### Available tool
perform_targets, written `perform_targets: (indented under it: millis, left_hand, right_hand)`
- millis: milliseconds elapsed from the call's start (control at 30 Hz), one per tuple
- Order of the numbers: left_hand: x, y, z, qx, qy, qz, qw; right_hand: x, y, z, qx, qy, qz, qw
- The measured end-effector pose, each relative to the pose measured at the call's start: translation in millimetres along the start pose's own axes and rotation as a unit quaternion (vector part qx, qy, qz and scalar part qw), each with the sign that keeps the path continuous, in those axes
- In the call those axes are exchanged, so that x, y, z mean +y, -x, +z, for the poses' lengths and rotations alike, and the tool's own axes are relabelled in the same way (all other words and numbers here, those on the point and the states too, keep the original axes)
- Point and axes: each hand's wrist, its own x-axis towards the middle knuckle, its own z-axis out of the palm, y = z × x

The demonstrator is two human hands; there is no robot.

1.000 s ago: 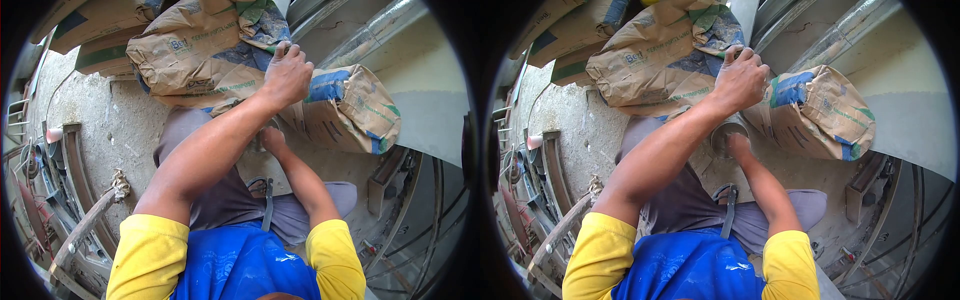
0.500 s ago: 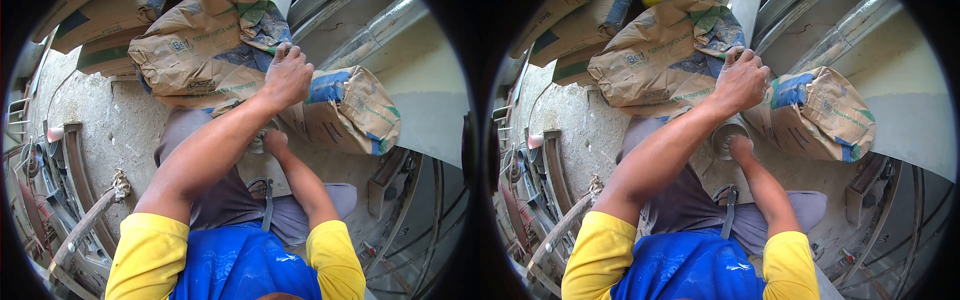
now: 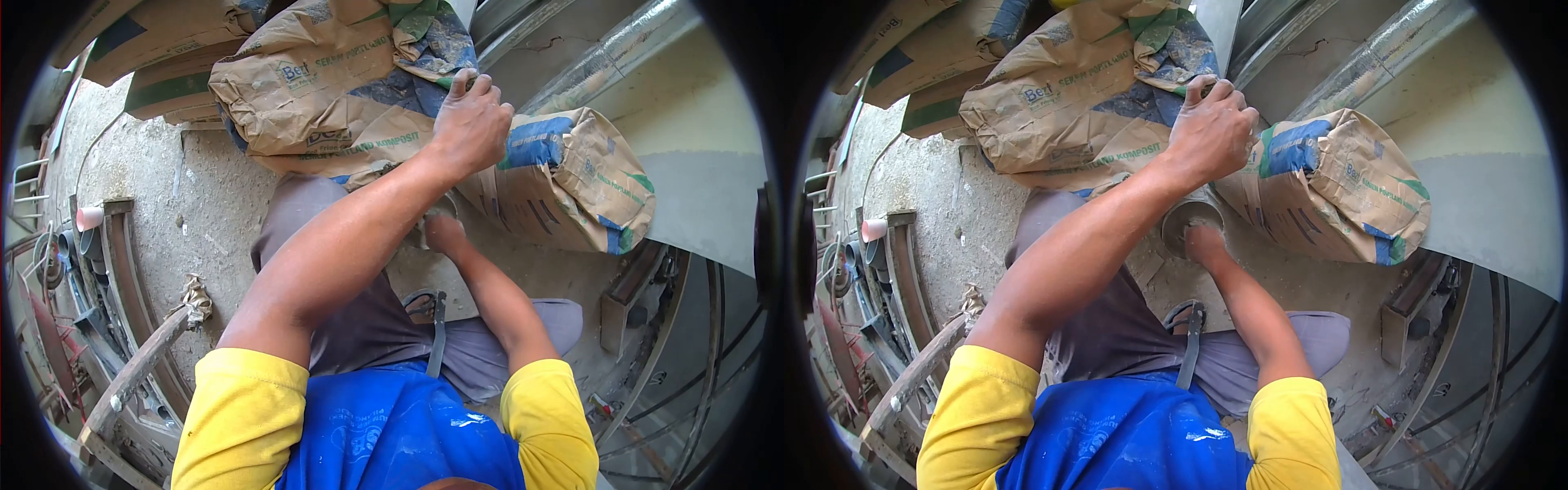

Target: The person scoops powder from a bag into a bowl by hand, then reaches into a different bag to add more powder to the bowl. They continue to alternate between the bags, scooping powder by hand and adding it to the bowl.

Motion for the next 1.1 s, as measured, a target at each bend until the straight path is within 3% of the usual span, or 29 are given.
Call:
perform_targets:
  millis: [167, 267, 333, 433, 567, 933, 1067, 1100]
  left_hand:
    - [1.4, 0.0, 0.5, 0.005, 0.006, -0.001, 1.0]
    - [0.6, -0.4, 0.7, -0.003, 0.005, 0.001, 1.0]
    - [0.6, -0.6, 0.7, -0.001, -0.001, 0.001, 1.0]
    - [1.2, -0.2, 1.0, 0.001, -0.002, 0.001, 1.0]
    - [1.5, 0.3, 1.0, -0.001, -0.001, -0.002, 1.0]
    - [0.8, -0.7, 1.5, 0.003, -0.005, 0.002, 1.0]
    - [1.0, 0.0, 0.0, 0.003, 0.007, -0.004, 1.0]
    - [1.2, -1.5, 0.2, 0.01, 0.005, -0.001, 1.0]
  right_hand:
    - [6.4, -3.2, -1.0, 0.028, 0.001, 0.041, 0.999]
    - [0.9, 0.3, -5.3, 0.03, 0.016, -0.031, 0.999]
    - [3.4, 3.7, -15.1, -0.032, 0.037, -0.013, 0.999]
    - [8.0, -2.5, -29.5, -0.01, 0.013, 0.064, 0.998]
    - [12.0, -11.4, -40.0, -0.027, 0.049, 0.04, 0.998]
    - [28.4, -64.3, -25.9, 0.275, -0.061, 0.019, 0.959]
    - [35.8, -55.7, -51.8, 0.274, -0.118, 0.011, 0.955]
    - [39.4, -61.1, -45.8, 0.279, -0.216, -0.02, 0.935]
